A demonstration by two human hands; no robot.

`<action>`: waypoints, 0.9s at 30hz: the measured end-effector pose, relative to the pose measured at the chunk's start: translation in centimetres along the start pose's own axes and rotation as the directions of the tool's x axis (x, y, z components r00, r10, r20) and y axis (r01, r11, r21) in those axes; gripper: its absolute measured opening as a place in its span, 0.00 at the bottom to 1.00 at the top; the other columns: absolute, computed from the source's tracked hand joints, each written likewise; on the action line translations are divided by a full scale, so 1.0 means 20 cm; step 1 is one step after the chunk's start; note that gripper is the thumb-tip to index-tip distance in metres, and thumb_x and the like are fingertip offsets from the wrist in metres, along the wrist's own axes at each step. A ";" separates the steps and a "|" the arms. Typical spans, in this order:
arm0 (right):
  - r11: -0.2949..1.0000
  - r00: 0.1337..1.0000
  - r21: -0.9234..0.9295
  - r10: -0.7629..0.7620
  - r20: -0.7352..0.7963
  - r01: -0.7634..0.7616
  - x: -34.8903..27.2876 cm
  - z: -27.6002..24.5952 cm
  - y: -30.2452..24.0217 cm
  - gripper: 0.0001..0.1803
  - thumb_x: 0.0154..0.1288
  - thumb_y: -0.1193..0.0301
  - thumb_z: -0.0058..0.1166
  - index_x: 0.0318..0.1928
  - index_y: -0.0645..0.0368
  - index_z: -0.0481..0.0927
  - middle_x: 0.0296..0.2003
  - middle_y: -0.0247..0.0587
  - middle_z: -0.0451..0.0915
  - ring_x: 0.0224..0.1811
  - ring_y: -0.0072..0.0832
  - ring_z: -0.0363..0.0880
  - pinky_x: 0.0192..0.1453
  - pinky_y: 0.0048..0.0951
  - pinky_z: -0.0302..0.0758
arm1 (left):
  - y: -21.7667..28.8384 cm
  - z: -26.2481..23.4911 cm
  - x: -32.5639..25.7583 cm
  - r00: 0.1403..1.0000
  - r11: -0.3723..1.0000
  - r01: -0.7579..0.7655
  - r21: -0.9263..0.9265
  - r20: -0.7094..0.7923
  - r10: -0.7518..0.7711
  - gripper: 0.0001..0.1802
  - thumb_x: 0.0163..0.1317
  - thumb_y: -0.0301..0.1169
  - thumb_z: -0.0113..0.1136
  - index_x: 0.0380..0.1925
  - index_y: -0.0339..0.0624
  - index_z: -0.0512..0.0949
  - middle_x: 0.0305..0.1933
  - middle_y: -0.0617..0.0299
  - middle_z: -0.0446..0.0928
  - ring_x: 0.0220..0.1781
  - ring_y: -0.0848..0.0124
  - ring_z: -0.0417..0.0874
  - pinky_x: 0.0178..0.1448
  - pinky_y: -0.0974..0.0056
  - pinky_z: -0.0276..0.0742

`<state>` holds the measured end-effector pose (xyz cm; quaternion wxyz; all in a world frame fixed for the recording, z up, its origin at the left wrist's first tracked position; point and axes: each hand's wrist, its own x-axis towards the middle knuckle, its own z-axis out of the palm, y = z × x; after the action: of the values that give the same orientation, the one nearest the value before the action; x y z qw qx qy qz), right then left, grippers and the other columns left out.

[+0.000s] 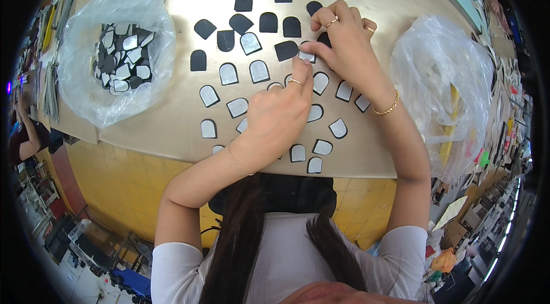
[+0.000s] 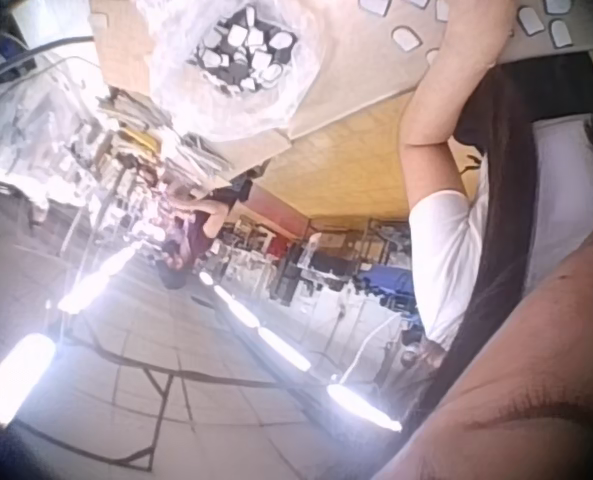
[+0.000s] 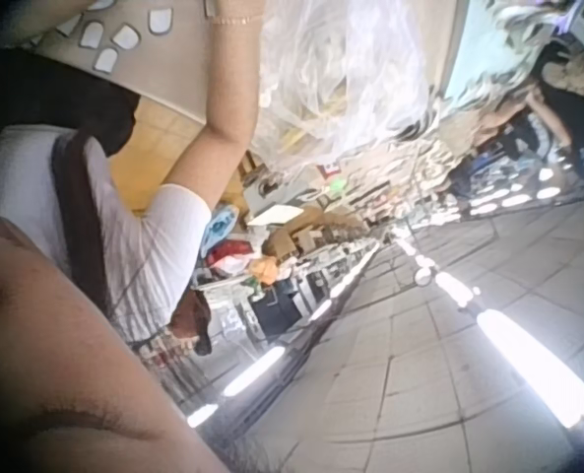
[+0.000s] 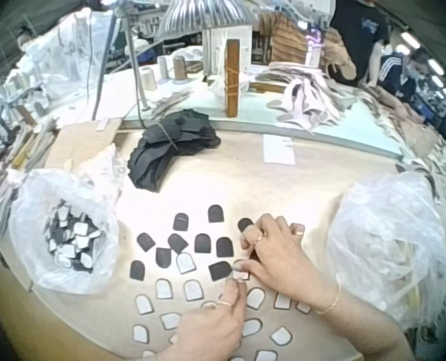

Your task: The person repeatedly picks up small black and white shoe components from a table and assembles them by hand. They place the assembled units back on the table in rows. The task continues throughout the clip with consistent handling of the same parts.

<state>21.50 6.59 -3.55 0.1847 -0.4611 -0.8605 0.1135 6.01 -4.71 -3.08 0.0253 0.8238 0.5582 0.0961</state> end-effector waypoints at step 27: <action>0.957 0.974 0.216 0.159 0.164 -0.193 -0.46 -0.16 -0.16 0.11 0.55 0.68 0.72 0.39 0.50 0.85 0.42 0.30 0.74 0.49 0.31 0.71 0.57 0.40 0.55 | -0.03 -0.07 -0.23 0.985 0.857 0.145 -0.494 -0.008 -0.172 0.15 0.60 0.34 0.72 0.46 0.48 0.84 0.48 0.64 0.77 0.23 0.69 0.82 0.26 0.65 0.76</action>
<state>25.00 -2.78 -1.44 0.1631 -0.5019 -0.8081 0.2619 3.57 -8.89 -2.38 0.2269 0.7387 0.5817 0.2537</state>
